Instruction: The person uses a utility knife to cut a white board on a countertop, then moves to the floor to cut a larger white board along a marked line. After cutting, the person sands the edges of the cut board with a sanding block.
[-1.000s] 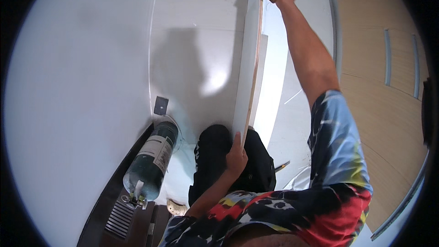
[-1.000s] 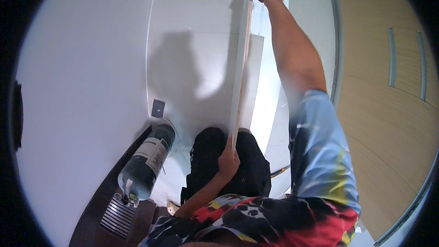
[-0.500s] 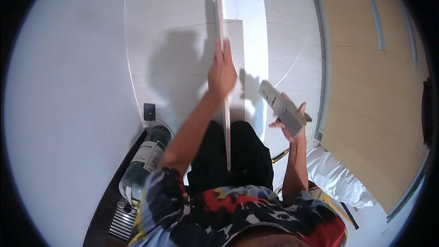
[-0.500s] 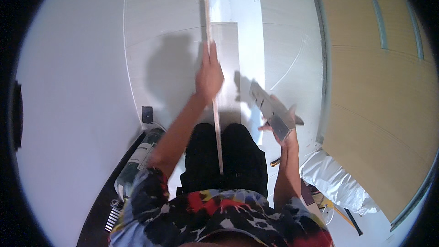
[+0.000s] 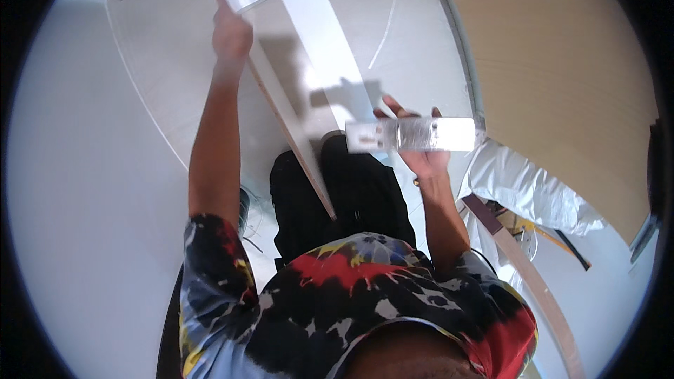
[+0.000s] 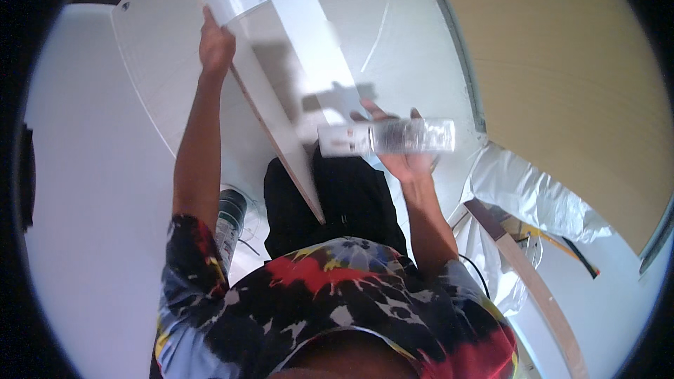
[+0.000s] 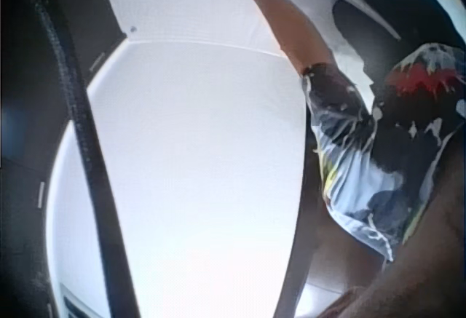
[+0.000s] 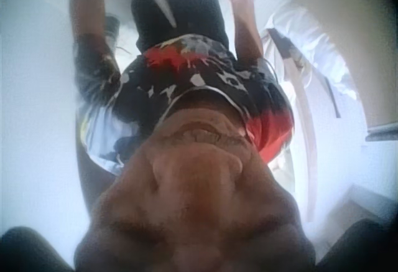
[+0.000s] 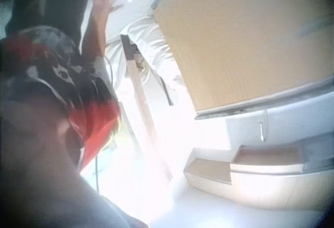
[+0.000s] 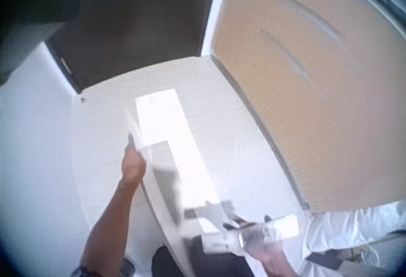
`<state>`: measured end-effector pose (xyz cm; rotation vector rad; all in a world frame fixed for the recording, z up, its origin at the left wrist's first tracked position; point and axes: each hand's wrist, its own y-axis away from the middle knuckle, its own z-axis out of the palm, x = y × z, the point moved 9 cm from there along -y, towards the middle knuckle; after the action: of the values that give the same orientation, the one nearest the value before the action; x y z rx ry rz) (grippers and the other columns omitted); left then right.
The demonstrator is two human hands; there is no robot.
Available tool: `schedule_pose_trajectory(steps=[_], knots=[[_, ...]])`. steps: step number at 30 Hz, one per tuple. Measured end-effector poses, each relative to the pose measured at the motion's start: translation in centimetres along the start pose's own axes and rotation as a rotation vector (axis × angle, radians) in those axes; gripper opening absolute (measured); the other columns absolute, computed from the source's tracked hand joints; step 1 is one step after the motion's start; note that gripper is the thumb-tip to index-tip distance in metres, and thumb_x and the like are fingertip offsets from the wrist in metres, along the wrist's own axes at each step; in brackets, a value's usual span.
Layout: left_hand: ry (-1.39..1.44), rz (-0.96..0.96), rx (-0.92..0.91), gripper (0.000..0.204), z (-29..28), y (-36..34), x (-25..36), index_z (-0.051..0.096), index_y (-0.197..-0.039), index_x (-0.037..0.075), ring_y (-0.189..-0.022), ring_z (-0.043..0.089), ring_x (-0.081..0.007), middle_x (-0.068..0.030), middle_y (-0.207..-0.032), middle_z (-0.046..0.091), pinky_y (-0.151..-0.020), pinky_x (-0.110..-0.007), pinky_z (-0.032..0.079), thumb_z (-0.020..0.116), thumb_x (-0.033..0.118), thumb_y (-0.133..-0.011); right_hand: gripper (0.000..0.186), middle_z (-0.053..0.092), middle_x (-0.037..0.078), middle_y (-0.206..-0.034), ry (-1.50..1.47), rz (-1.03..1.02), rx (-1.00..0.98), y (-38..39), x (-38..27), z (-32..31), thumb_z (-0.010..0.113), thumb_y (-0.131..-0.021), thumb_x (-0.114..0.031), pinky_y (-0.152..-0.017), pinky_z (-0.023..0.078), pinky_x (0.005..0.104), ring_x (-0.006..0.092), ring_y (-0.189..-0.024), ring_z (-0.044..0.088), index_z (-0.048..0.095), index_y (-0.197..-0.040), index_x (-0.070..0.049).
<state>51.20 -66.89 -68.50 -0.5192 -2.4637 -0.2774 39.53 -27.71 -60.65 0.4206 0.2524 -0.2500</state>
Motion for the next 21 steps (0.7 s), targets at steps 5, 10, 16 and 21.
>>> schedule_pose_trajectory(steps=[5,10,16,21], knots=[[0.015,0.126,0.043,0.060,1.2,15.8,1.1,0.040,-0.148,0.002,-0.141,0.037,-0.0418,-0.0260,-0.152,0.037,-0.112,-0.050,0.039,0.063,0.016,-0.094,0.050,0.065,0.023,-0.123,-0.324,-0.126,0.038,-2.1,-4.2,-1.0,0.045,-0.102,-0.035,-0.085,0.061,0.0458,0.0375,-0.105,0.068,0.055,-0.130,0.005],[0.419,0.261,-0.052,0.059,-4.7,26.3,12.2,0.052,-0.139,-0.001,-0.137,0.047,-0.0370,-0.0244,-0.145,0.051,-0.114,-0.044,0.037,0.074,0.018,-0.088,0.040,0.067,0.024,-0.116,0.080,-0.170,0.108,-0.4,-5.8,-0.9,0.043,-0.103,-0.029,-0.083,0.062,0.0461,0.0352,-0.104,0.069,0.058,-0.124,0.002],[0.549,0.365,-0.366,0.063,-3.1,30.7,22.7,0.050,-0.138,-0.003,-0.123,0.059,-0.0350,-0.0229,-0.135,0.058,-0.101,-0.040,0.046,0.075,0.024,-0.087,0.054,0.060,0.020,-0.118,0.674,-0.254,0.539,4.7,-3.7,1.0,0.037,-0.107,-0.040,-0.077,0.061,0.0385,0.0266,-0.097,0.068,0.049,-0.133,0.006],[1.130,0.063,-0.465,0.056,0.1,34.9,21.1,0.053,-0.130,-0.005,-0.088,0.071,-0.0259,-0.0158,-0.107,0.068,-0.073,-0.037,0.057,0.062,0.041,-0.099,0.058,0.057,0.022,-0.124,0.642,-0.182,0.208,10.6,-1.5,6.0,0.045,-0.106,-0.039,-0.081,0.059,0.0349,0.0218,-0.099,0.067,0.042,-0.139,0.007]])
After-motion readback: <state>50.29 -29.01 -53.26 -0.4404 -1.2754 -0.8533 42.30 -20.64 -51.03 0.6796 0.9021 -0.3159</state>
